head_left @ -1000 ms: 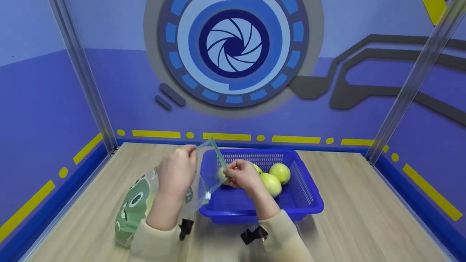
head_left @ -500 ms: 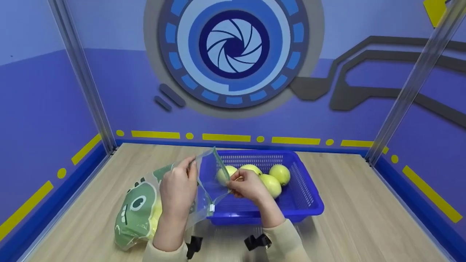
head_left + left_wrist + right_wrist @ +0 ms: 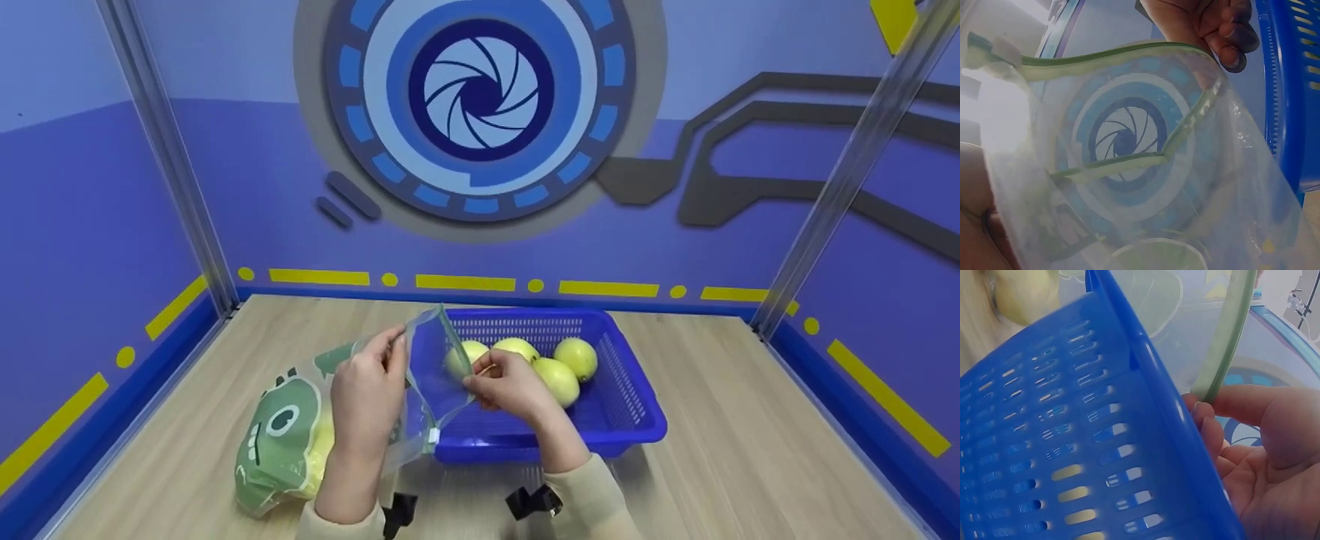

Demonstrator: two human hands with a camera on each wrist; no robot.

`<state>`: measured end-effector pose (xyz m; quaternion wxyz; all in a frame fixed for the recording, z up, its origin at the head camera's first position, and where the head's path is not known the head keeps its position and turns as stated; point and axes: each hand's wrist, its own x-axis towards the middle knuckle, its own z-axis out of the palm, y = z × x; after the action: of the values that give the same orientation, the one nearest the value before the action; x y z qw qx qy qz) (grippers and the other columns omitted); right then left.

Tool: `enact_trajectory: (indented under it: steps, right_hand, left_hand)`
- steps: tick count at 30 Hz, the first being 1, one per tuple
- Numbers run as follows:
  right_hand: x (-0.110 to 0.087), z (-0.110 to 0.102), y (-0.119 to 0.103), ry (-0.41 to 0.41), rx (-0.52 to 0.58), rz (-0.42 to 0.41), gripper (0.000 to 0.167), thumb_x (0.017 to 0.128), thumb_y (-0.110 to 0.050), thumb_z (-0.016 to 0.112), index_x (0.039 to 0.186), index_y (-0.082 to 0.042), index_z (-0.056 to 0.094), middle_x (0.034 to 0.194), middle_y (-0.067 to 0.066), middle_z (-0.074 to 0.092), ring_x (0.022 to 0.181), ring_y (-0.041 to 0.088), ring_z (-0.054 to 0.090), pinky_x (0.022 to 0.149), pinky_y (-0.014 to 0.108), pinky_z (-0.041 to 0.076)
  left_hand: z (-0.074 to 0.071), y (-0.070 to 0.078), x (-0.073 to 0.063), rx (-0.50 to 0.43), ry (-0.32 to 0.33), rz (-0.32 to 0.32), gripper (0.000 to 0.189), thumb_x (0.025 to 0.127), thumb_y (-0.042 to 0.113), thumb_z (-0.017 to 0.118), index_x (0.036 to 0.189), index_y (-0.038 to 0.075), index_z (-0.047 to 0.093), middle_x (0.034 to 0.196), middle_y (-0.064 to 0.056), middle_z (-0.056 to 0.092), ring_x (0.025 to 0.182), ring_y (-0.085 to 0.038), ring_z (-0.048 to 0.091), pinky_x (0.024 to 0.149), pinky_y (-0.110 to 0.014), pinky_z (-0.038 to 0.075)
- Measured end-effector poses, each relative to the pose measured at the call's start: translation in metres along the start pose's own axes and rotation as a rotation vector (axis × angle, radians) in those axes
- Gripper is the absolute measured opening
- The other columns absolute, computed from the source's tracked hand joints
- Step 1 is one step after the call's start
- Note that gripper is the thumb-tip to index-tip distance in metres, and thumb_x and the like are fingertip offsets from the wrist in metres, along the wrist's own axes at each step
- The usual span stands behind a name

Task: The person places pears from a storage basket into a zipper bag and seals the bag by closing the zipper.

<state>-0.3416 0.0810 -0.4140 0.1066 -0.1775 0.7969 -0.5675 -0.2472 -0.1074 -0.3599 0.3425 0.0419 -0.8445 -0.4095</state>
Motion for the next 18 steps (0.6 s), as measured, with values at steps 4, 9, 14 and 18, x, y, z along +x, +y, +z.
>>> enact_trajectory:
  steps: [4,9,14,18]
  right_hand:
    - [-0.0011,0.0005,-0.0013,-0.005,0.015,-0.010,0.018,0.093,-0.013,0.072,0.102,0.000,0.062,0.077,0.002,0.067,0.062,0.012,0.061,0.062,0.029,0.055]
    - [-0.0018,-0.0004,-0.0035,-0.007,0.012,-0.039,0.019,0.095,-0.013,0.071,0.103,0.001,0.063,0.076,0.001,0.064,0.062,0.011,0.061,0.059,0.025,0.052]
    - [-0.0028,-0.0049,-0.0027,0.004,-0.002,-0.051,0.020,0.095,-0.015,0.071,0.106,0.001,0.065,0.080,0.003,0.067,0.065,0.012,0.062,0.059,0.025,0.051]
    - [-0.0040,-0.0082,-0.0016,0.009,-0.042,-0.063,0.022,0.097,-0.018,0.071,0.110,0.000,0.066,0.088,0.007,0.070,0.072,0.015,0.067,0.062,0.029,0.052]
  left_hand:
    - [0.0001,-0.0001,0.0009,0.003,-0.012,-0.017,0.025,0.101,0.013,0.063,0.121,0.004,0.076,0.063,-0.004,0.057,0.052,-0.010,0.047,0.048,-0.020,0.035]
    - [-0.0010,0.0005,0.0006,0.003,-0.010,-0.001,0.025,0.101,0.012,0.063,0.121,0.004,0.076,0.058,-0.001,0.051,0.050,-0.008,0.047,0.047,-0.020,0.034]
    - [-0.0015,-0.0004,0.0005,-0.007,-0.026,-0.014,0.025,0.102,0.013,0.062,0.121,0.005,0.075,0.058,0.000,0.048,0.050,-0.008,0.048,0.046,-0.020,0.034]
    - [-0.0017,-0.0007,0.0005,-0.013,-0.046,-0.035,0.025,0.102,0.014,0.062,0.122,0.005,0.075,0.059,-0.001,0.050,0.051,-0.009,0.050,0.046,-0.020,0.036]
